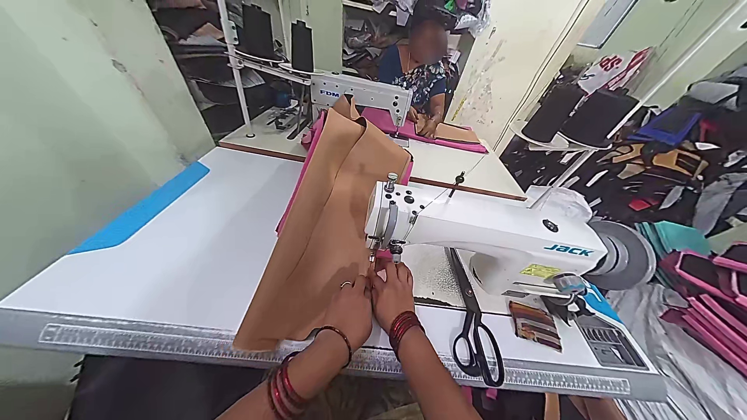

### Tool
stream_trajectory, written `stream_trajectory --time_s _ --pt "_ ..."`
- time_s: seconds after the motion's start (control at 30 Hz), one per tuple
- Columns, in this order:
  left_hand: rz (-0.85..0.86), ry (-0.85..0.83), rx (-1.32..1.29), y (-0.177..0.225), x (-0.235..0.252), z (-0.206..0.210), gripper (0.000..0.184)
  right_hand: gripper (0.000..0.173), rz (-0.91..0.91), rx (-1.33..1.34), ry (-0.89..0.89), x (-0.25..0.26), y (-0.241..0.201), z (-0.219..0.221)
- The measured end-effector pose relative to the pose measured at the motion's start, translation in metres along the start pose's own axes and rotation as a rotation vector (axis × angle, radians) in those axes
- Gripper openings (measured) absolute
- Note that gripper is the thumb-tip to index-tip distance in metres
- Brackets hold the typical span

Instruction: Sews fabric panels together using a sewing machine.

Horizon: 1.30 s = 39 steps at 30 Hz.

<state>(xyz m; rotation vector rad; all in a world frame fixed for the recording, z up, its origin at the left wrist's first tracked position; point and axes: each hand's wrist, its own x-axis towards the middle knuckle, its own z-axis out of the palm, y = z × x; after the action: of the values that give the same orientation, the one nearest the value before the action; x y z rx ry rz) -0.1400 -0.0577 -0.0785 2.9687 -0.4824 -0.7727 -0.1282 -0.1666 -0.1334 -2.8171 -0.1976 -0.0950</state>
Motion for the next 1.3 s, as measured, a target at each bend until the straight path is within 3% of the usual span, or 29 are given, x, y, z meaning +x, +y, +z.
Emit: stream_trajectory --time_s 0.17,0.53,0.6,0.73,0.83,0.93,1.0,1.17,1.3 --pt "0.022 0.071 -0.010 -0.005 -0.003 0.013 0.059 0.038 0.011 -0.001 0.002 0.001 0.002 0.001" --pt "0.109 0.346 -0.083 -0.021 0.026 0.029 0.048 0.039 0.088 0.029 -0.020 -0.001 0.002 -0.002" --pt "0.174 0.389 -0.121 -0.033 0.031 0.026 0.042 0.040 0.080 0.038 0.006 -0.005 0.004 0.001" --pt "0.430 0.736 -0.078 -0.076 0.063 0.033 0.026 0.036 0.006 0.067 0.152 -0.018 0.012 0.012" --pt "0.520 0.644 -0.118 -0.094 0.078 0.021 0.028 0.034 -0.027 0.119 0.188 -0.033 0.015 0.012" --pt "0.475 0.592 -0.170 -0.093 0.082 0.011 0.031 0.030 0.007 0.240 0.150 -0.053 0.022 -0.001" --pt "0.411 0.561 -0.205 -0.088 0.082 0.009 0.033 0.025 0.042 0.262 0.220 -0.068 0.033 -0.010" --pt "0.269 0.596 -0.302 -0.089 0.086 0.010 0.031 0.026 0.283 -0.013 0.397 -0.107 0.074 -0.035" --pt "0.146 0.591 -0.343 -0.091 0.084 0.006 0.032 0.043 0.577 -0.069 0.204 -0.122 0.073 -0.047"
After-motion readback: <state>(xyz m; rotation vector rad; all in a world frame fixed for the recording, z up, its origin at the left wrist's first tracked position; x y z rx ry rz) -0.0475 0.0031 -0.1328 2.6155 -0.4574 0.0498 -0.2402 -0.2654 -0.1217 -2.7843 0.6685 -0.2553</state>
